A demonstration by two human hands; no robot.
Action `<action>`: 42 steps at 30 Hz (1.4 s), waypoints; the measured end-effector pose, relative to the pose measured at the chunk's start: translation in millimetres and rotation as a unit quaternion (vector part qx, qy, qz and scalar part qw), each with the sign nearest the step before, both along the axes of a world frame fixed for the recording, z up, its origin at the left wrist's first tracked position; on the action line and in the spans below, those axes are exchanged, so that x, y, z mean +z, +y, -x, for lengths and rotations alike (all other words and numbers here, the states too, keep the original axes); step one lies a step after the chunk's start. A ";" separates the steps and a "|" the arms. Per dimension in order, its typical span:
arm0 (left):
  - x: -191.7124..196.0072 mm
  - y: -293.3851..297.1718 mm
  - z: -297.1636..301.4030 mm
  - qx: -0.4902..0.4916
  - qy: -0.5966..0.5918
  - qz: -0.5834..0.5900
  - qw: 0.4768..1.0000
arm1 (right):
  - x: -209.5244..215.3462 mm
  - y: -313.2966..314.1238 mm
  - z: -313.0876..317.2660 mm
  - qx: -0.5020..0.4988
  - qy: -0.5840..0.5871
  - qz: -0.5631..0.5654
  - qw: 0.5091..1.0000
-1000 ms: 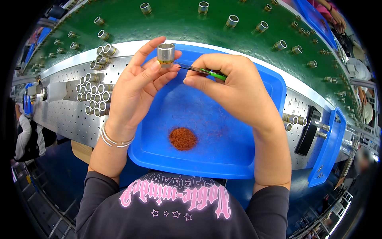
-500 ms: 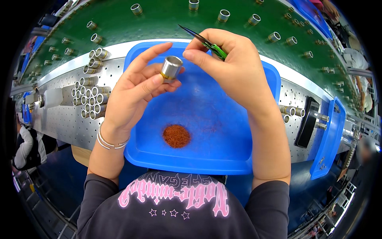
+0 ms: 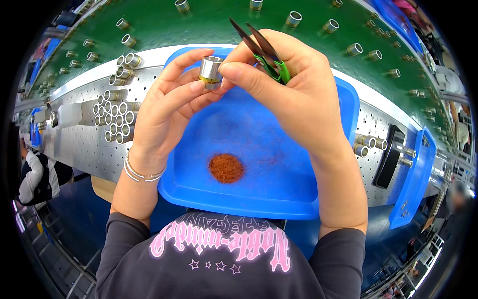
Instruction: The person uses tweezers to pick up small reddish-brown granules from a blue tray and places them into the center of small cylindrical metal parts. The person repeatedly handles the metal parts, rotating them to position the granules, and places the finished parts onto a perforated metal rack.
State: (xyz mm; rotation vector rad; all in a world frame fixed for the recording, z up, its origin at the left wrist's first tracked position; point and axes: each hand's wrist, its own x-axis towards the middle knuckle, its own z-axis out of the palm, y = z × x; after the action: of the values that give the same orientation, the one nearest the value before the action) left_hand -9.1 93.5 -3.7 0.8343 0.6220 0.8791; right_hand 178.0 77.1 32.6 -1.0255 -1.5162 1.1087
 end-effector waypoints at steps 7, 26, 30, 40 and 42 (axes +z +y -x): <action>-1.5 0.4 -0.9 0.013 0.017 -0.037 0.999 | 1.2 -3.5 5.2 0.013 0.053 0.003 0.999; -3.8 1.7 0.7 0.073 0.009 -0.046 0.996 | -12.8 0.1 10.4 -0.082 -0.207 -0.129 0.966; -1.9 0.4 -0.7 0.075 0.002 -0.046 0.996 | -12.1 -0.4 10.8 -0.113 -0.239 -0.129 0.956; -2.8 -0.4 -0.9 0.077 -0.001 -0.055 0.996 | -12.0 0.0 10.2 -0.121 -0.245 -0.148 0.951; -3.7 -0.2 -0.6 0.076 -0.001 -0.055 0.996 | -11.9 0.1 10.6 -0.119 -0.242 -0.145 0.952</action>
State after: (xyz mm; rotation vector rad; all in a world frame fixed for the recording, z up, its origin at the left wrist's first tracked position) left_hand -8.5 93.3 -7.4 0.8930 0.6453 1.0599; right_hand 167.5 77.2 20.8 -1.2885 -1.8129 0.4609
